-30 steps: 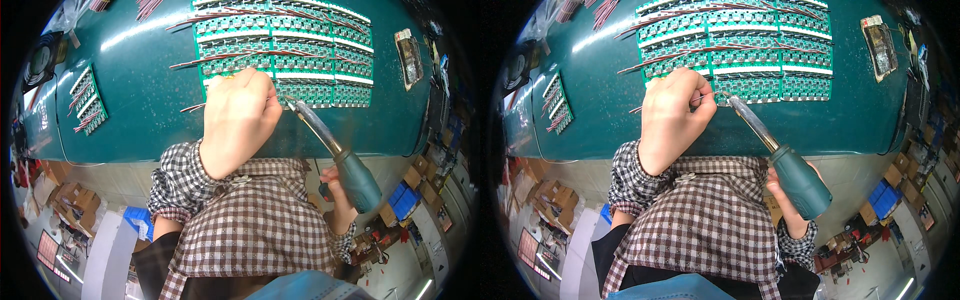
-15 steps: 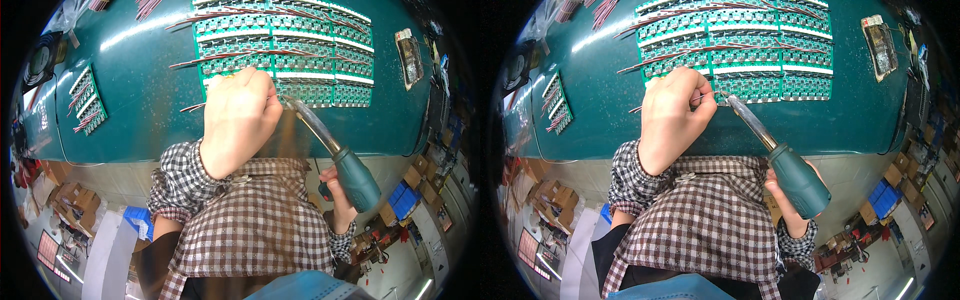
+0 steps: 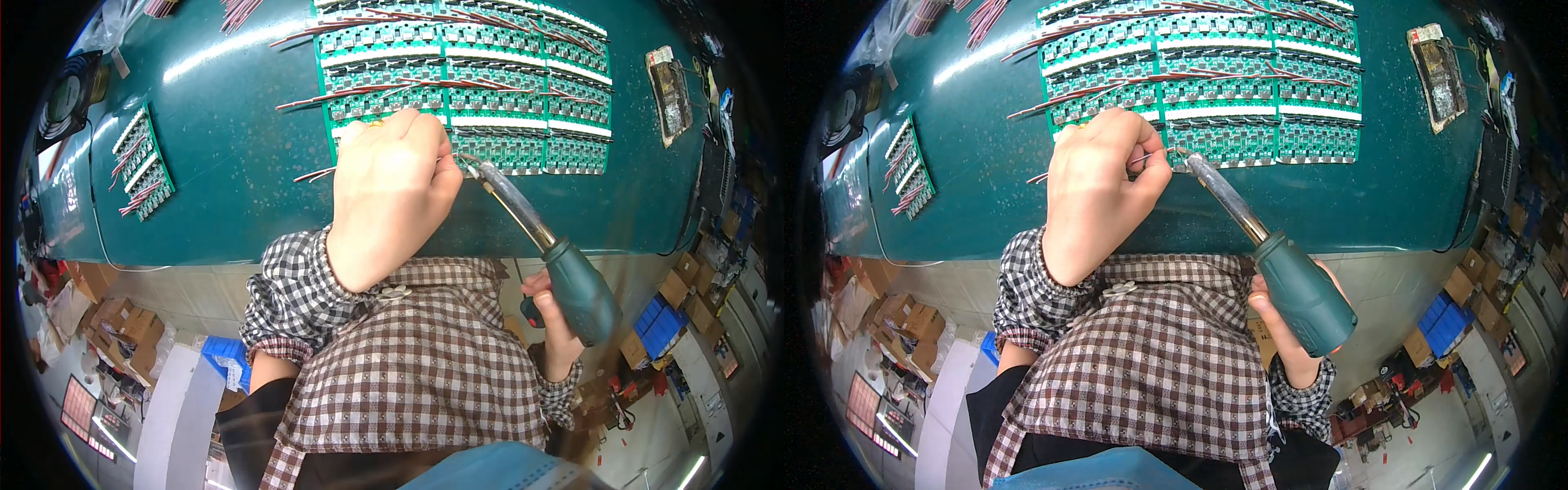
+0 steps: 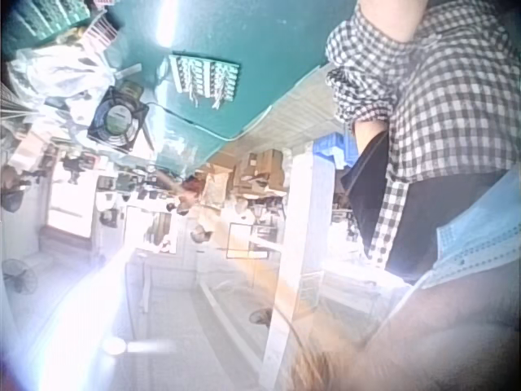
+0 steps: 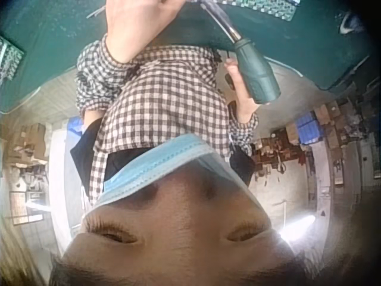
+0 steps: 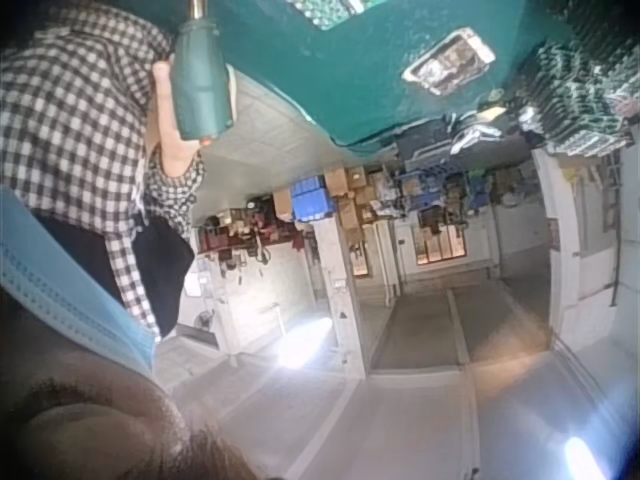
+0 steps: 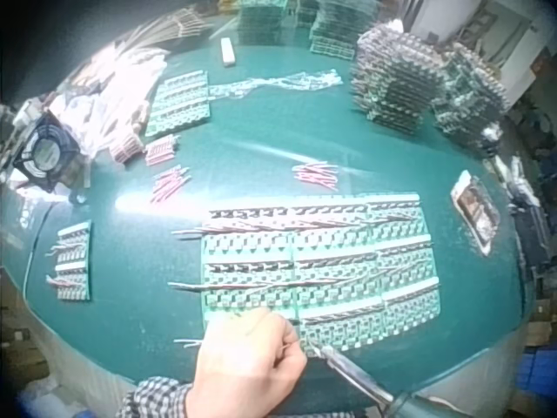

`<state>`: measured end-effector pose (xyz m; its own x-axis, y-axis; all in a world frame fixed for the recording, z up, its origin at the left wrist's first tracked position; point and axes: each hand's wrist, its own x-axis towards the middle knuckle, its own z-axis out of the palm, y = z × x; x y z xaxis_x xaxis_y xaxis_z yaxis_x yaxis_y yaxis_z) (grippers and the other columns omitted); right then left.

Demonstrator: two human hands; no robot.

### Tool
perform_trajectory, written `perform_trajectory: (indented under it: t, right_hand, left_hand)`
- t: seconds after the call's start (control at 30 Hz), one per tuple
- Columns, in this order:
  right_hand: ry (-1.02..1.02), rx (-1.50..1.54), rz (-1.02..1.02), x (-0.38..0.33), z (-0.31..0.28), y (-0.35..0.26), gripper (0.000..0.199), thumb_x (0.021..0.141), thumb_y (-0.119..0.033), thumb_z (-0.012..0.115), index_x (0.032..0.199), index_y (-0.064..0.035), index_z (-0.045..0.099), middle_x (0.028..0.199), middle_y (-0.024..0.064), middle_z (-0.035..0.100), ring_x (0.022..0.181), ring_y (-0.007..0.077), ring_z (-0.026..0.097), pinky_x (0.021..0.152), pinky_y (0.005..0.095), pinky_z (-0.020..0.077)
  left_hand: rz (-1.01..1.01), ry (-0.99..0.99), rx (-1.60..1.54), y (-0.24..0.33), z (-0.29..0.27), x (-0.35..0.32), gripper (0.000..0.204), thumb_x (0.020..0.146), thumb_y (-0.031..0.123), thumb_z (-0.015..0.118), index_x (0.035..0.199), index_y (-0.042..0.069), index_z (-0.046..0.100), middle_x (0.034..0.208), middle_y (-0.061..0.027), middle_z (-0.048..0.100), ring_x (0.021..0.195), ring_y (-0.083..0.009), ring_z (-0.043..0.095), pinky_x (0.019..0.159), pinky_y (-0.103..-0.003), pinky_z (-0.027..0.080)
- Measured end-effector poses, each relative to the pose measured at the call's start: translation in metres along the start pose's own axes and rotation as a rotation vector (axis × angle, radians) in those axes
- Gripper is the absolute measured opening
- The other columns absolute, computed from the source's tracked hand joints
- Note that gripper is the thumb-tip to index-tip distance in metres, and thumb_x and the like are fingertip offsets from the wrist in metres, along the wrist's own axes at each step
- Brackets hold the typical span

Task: The person uses a soldering iron to attach wires to a green circuit board. They hold the board steady with one hand while applying the soldering iron with the other, working on multiple connection points across the board's surface.

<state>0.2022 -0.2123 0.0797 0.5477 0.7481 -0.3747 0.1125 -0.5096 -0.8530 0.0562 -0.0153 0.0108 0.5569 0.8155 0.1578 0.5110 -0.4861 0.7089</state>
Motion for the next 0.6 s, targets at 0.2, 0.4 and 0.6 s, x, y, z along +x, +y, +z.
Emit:
perform_trajectory:
  t: [0.2, 0.4, 0.6]
  right_hand:
    - [0.000, -0.005, 0.042, -0.0012, -0.0019, -0.0026, 0.039, 0.072, -0.001, 0.077, 0.106, 0.0047, 0.058, 0.087, 0.0120, 0.067, 0.079, 0.0183, 0.066, 0.073, 0.0311, 0.0553]
    - [-0.002, -0.021, -0.034, -0.0004, -0.0014, 0.0032, 0.039, 0.073, -0.002, 0.077, 0.106, 0.0038, 0.059, 0.087, 0.0111, 0.067, 0.080, 0.0176, 0.066, 0.073, 0.0307, 0.0545]
    - [-0.014, -0.037, 0.001, -0.0008, -0.0041, 0.0027, 0.040, 0.073, -0.002, 0.078, 0.107, 0.0036, 0.058, 0.086, 0.0107, 0.067, 0.079, 0.0174, 0.066, 0.073, 0.0306, 0.0544]
  left_hand:
    - [-0.016, 0.002, 0.024, 0.0013, -0.0011, 0.0007, 0.015, 0.067, 0.002, 0.068, 0.072, 0.009, 0.056, 0.067, -0.0008, 0.055, 0.057, -0.0179, 0.051, 0.062, -0.032, 0.038]
    - [-0.014, 0.008, 0.026, 0.0014, -0.0004, 0.0008, 0.016, 0.066, 0.001, 0.068, 0.072, 0.009, 0.056, 0.067, -0.0009, 0.054, 0.057, -0.0182, 0.051, 0.062, -0.032, 0.037]
    - [0.002, 0.018, 0.025, 0.0026, 0.0002, 0.0015, 0.017, 0.066, 0.001, 0.068, 0.072, 0.009, 0.055, 0.066, -0.0010, 0.054, 0.056, -0.0186, 0.050, 0.061, -0.033, 0.037]
